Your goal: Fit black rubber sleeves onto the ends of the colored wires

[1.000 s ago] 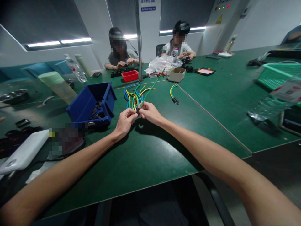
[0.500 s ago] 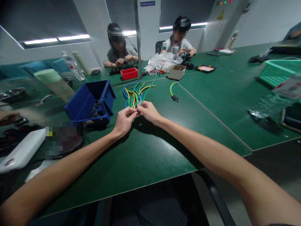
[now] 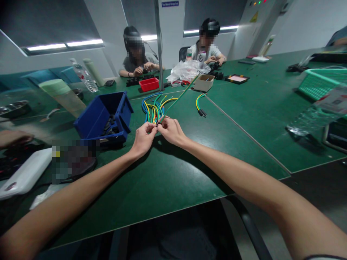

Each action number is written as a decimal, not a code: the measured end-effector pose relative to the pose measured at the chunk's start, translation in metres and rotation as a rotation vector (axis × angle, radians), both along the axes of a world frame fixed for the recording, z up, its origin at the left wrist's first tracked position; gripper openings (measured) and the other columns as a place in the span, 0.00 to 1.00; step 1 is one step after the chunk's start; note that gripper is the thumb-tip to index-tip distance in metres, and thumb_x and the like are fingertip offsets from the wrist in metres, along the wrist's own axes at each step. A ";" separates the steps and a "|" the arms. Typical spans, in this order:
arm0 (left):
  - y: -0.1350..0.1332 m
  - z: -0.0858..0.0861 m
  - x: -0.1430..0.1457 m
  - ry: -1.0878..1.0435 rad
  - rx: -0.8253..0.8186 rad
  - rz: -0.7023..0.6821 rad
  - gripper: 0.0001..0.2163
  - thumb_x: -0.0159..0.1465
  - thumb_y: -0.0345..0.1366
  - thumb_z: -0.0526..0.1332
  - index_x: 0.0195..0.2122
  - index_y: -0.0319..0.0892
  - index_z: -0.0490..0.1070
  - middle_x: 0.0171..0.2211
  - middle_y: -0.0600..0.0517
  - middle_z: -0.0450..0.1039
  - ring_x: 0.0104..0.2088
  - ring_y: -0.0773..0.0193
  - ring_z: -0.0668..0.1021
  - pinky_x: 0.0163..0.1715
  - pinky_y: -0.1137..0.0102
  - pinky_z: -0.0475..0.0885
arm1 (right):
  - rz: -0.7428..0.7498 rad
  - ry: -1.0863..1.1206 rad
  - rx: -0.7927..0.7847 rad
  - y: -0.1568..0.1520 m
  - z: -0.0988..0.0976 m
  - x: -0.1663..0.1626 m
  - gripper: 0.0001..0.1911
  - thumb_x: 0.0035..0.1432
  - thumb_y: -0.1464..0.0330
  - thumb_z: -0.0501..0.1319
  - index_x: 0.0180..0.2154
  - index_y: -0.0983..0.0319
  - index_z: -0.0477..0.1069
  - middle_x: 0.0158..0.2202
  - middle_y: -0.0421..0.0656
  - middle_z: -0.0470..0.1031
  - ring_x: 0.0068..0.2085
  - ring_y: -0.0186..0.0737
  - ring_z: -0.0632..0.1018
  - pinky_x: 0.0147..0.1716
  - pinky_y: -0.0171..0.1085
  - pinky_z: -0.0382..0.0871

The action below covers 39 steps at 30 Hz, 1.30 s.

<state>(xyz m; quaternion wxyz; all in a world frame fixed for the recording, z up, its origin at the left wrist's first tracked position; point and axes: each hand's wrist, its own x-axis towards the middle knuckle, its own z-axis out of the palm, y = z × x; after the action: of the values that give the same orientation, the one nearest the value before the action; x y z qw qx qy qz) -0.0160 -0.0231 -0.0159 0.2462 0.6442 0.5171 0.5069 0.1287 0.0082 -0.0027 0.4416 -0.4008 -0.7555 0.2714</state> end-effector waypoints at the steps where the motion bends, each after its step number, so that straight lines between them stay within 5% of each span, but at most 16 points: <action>1: 0.000 0.000 0.000 0.004 0.002 -0.016 0.04 0.63 0.33 0.59 0.34 0.39 0.71 0.31 0.50 0.77 0.31 0.65 0.77 0.34 0.71 0.70 | -0.011 -0.003 0.009 -0.002 0.000 -0.001 0.06 0.54 0.70 0.56 0.29 0.65 0.70 0.23 0.37 0.67 0.24 0.31 0.67 0.25 0.33 0.58; 9: -0.009 0.004 0.001 0.225 0.052 0.020 0.05 0.64 0.35 0.58 0.34 0.41 0.70 0.28 0.52 0.75 0.26 0.66 0.75 0.28 0.73 0.65 | 0.010 0.055 0.049 -0.004 -0.004 -0.002 0.05 0.52 0.72 0.56 0.33 0.63 0.69 0.21 0.34 0.65 0.22 0.30 0.65 0.24 0.32 0.58; 14: -0.008 0.003 0.000 0.119 0.047 -0.061 0.06 0.65 0.37 0.58 0.34 0.40 0.70 0.28 0.51 0.75 0.26 0.66 0.76 0.28 0.73 0.68 | 0.031 -0.002 0.105 -0.001 -0.001 0.001 0.03 0.53 0.72 0.56 0.28 0.61 0.64 0.22 0.35 0.65 0.23 0.31 0.65 0.25 0.32 0.56; 27: -0.007 0.003 0.002 0.007 0.071 -0.050 0.08 0.62 0.31 0.59 0.40 0.39 0.75 0.35 0.48 0.80 0.31 0.64 0.81 0.33 0.70 0.76 | 0.233 0.255 -0.188 0.013 -0.007 0.003 0.07 0.57 0.65 0.58 0.35 0.62 0.66 0.23 0.34 0.65 0.24 0.31 0.66 0.26 0.33 0.61; 39: -0.003 0.000 0.001 -0.048 -0.036 -0.085 0.12 0.62 0.37 0.62 0.43 0.39 0.79 0.37 0.48 0.81 0.22 0.68 0.77 0.19 0.73 0.75 | 0.236 0.261 -0.255 0.020 -0.016 0.006 0.11 0.56 0.62 0.60 0.37 0.62 0.65 0.24 0.34 0.65 0.24 0.32 0.67 0.26 0.34 0.61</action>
<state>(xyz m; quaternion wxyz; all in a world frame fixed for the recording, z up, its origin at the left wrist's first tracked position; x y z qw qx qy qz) -0.0146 -0.0263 -0.0163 0.2914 0.6488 0.4920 0.5021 0.1351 0.0279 -0.0190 0.4463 -0.3235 -0.6934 0.4641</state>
